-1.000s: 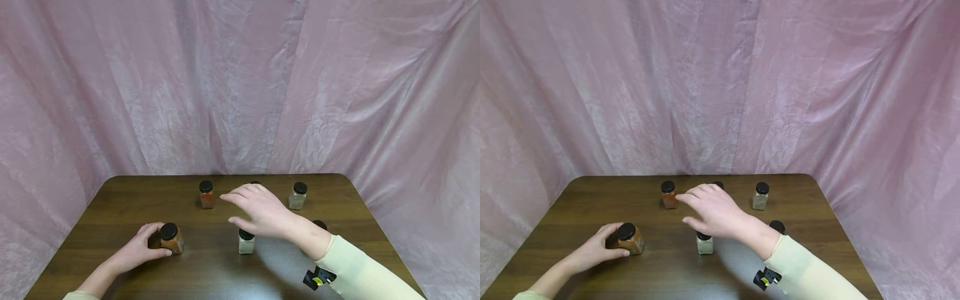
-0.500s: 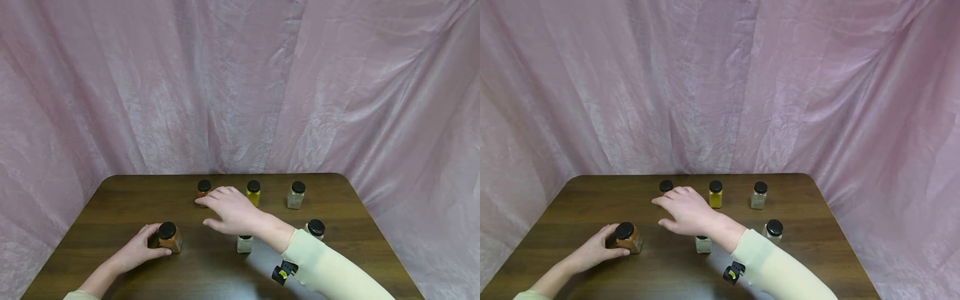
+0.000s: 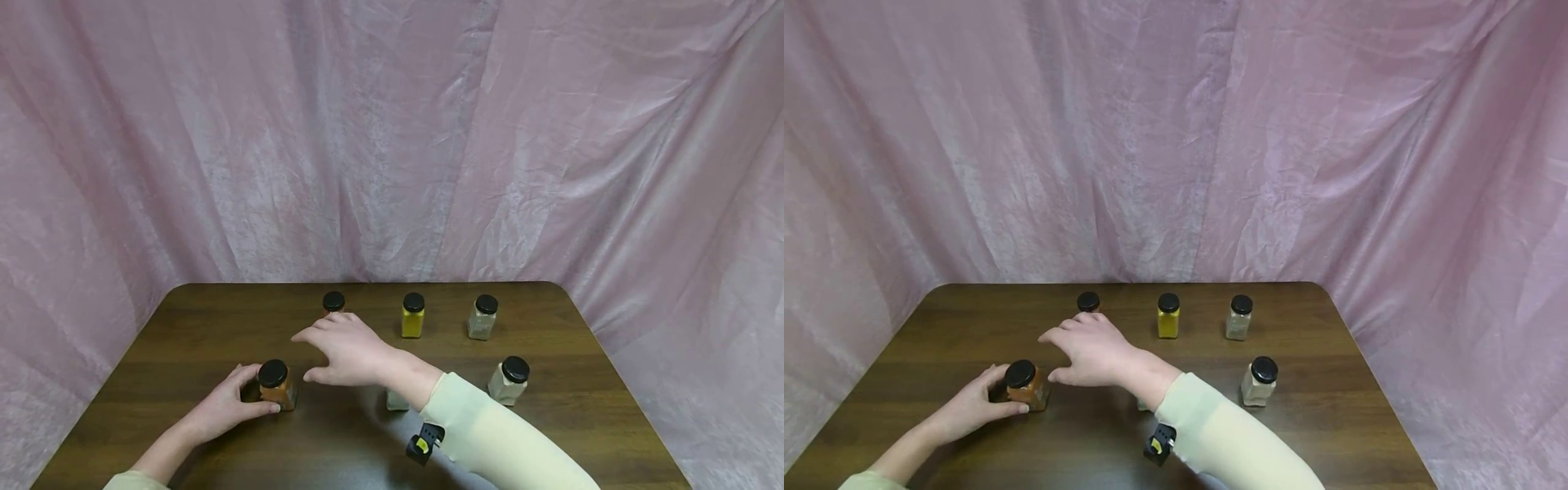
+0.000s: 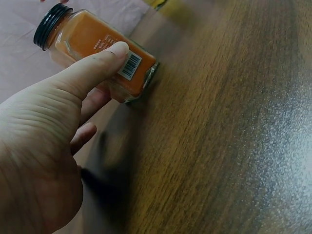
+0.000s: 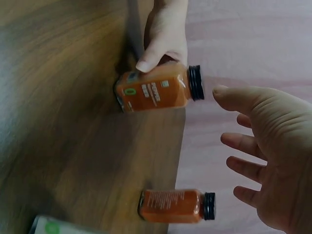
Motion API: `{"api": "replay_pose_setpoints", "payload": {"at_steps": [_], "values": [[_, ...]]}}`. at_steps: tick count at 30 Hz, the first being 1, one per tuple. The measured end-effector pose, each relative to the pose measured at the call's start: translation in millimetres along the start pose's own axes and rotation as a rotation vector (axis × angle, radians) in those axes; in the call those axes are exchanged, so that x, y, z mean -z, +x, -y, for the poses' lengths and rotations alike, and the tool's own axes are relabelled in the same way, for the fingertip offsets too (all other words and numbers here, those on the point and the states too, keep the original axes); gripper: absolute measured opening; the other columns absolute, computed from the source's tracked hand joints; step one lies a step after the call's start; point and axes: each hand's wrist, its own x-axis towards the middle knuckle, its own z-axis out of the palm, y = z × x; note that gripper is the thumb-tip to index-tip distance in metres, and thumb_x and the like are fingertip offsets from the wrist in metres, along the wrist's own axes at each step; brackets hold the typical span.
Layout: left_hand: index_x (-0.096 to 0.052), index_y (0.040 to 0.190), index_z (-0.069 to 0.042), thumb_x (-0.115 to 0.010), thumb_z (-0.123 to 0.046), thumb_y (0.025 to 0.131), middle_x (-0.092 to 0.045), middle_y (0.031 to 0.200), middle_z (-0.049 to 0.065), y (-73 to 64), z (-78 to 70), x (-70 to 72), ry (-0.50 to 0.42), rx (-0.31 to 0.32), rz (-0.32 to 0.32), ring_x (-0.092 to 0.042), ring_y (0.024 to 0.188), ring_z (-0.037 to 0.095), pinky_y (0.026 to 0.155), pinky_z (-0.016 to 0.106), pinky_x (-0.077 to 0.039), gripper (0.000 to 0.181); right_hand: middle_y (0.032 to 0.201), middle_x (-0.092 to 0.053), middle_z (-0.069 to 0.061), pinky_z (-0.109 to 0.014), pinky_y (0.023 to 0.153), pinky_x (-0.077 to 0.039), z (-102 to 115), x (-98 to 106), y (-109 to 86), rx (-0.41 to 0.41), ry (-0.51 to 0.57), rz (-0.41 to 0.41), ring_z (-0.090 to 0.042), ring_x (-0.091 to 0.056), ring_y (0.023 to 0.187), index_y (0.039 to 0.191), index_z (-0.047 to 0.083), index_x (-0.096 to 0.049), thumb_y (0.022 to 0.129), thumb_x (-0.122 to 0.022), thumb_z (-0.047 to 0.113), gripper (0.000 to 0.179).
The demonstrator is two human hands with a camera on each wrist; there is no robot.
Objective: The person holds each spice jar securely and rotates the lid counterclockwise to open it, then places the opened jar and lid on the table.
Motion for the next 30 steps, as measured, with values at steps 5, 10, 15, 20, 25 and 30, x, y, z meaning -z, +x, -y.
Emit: {"api": "replay_pose_setpoints", "payload": {"at_steps": [5, 10, 15, 20, 25, 30], "values": [[-0.066, 0.122, -0.029, -0.087, -0.036, 0.082, -0.065, 0.124, -0.006, 1.1, 2.0, 0.1, 0.007, -0.018, 0.0, -0.042, 0.133, 0.023, 0.114, 0.071, -0.002, 0.046, 0.135, -0.059, 0.014, -0.038, 0.112, -0.034, 7.1, -6.7, 12.6, -0.01, 0.032, 0.021, -0.013, -0.048, 0.131, 0.143, 0.032, -0.058, 0.086, -0.077, 0.057, 0.065], [-0.066, 0.121, -0.03, -0.087, -0.036, 0.082, -0.065, 0.123, -0.006, 1.6, 1.4, 0.4, -0.005, -0.018, 0.001, -0.037, 0.137, 0.033, 0.113, 0.073, -0.001, 0.044, 0.133, -0.059, 0.014, -0.033, 0.102, -0.04, 11.6, -16.8, 24.0, -0.031, 0.114, 0.042, -0.011, -0.049, 0.123, 0.141, 0.033, -0.06, 0.084, -0.077, 0.062, 0.067], [-0.066, 0.121, -0.031, -0.087, -0.037, 0.082, -0.064, 0.125, -0.006, 1.0, -0.2, 0.9, 0.012, -0.031, 0.001, -0.037, 0.136, 0.039, 0.113, 0.073, -0.003, 0.045, 0.134, -0.058, 0.016, -0.035, 0.102, -0.04, 15.5, -27.5, 30.4, -0.048, 0.161, 0.065, -0.01, -0.047, 0.123, 0.142, 0.035, -0.059, 0.083, -0.076, 0.066, 0.069], [-0.064, 0.124, -0.031, -0.087, -0.036, 0.082, -0.063, 0.124, -0.005, -1.0, -1.9, 2.3, -0.002, -0.022, -0.002, -0.033, 0.138, 0.037, 0.113, 0.073, -0.004, 0.048, 0.133, -0.058, 0.018, -0.036, 0.104, -0.04, 18.1, -32.4, 33.1, -0.049, 0.184, 0.062, -0.01, -0.047, 0.124, 0.141, 0.035, -0.059, 0.084, -0.076, 0.064, 0.066], [-0.066, 0.124, -0.032, -0.086, -0.033, 0.084, -0.063, 0.128, -0.007, -0.1, -3.6, 3.5, -0.009, -0.058, 0.003, -0.038, 0.136, 0.025, 0.112, 0.073, -0.003, 0.045, 0.13, -0.059, 0.019, -0.037, 0.104, -0.04, 18.2, -34.5, 34.6, -0.058, 0.198, 0.052, -0.009, -0.048, 0.122, 0.141, 0.033, -0.061, 0.085, -0.076, 0.063, 0.065], [-0.068, 0.123, -0.032, -0.085, -0.031, 0.085, -0.063, 0.132, -0.007, -0.2, -4.7, 3.1, -0.027, -0.057, 0.011, -0.036, 0.138, 0.03, 0.111, 0.075, -0.002, 0.042, 0.128, -0.06, 0.021, -0.035, 0.102, -0.04, 17.7, -36.9, 36.3, -0.068, 0.223, 0.048, -0.008, -0.049, 0.119, 0.139, 0.033, -0.062, 0.084, -0.076, 0.063, 0.064]]}}
